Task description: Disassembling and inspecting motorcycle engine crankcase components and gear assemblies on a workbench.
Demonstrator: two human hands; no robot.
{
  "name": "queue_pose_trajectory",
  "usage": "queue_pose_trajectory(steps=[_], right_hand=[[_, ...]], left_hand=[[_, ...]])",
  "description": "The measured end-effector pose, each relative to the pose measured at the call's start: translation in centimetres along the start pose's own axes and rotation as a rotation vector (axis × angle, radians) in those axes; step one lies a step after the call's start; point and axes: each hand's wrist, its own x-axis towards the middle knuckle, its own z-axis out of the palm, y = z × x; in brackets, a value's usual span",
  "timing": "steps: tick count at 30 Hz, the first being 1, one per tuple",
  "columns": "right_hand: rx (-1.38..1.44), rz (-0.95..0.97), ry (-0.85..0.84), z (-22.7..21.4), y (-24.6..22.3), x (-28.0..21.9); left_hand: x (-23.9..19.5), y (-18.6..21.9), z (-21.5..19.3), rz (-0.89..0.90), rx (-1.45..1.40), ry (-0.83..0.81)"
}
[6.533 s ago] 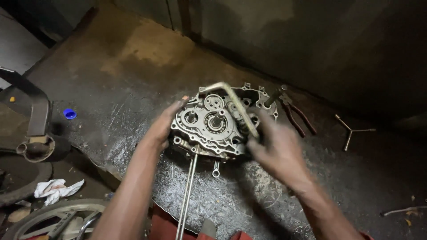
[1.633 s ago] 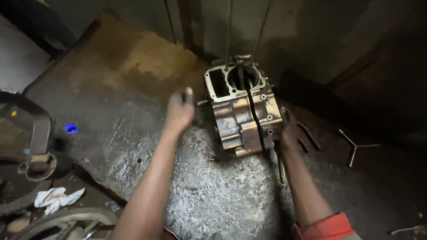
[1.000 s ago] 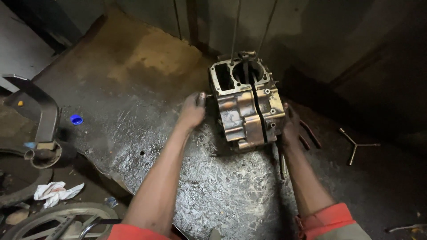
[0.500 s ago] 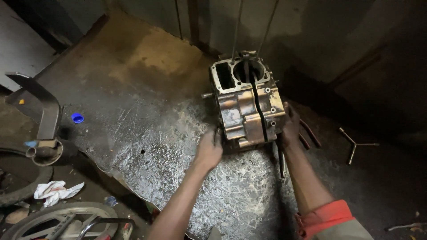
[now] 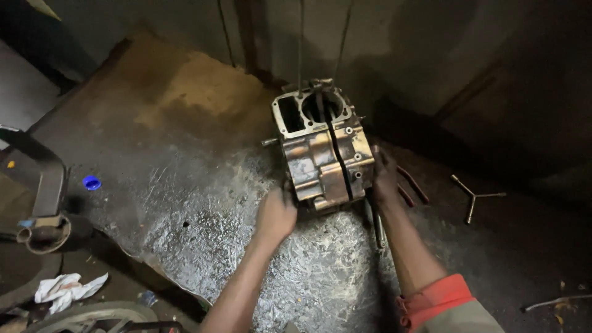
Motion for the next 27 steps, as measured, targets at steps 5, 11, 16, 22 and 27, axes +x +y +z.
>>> queue_pose_trajectory(steps=[5,11,16,22,27], right_hand=[[-0.068,-0.01,0.063,-0.8,3.2,1.8],[-0.047,-0.115,-0.013,-1.0,1.7,1.0],[-0.032,-0.185,-0.071,-1.5,1.8,1.9],[0.12,-0.111,-0.042,0.1,-1.8,0.5],[0.017,-0.051,-0.035,-0.6,-0.2,0.7]], left_hand=[[0.3,-0.9,1.1,0.139,-0.144,0.087],[-0.4,1.5,1.5,-0.051,-0.181,0.125],[1.4,-2.2,1.7,0.033,-0.204,0.075],[0.9,-2.9,1.9,0.185,-0.272,0.059],[0.9,-1.8,1.8,-0.027,-0.192,0.044]])
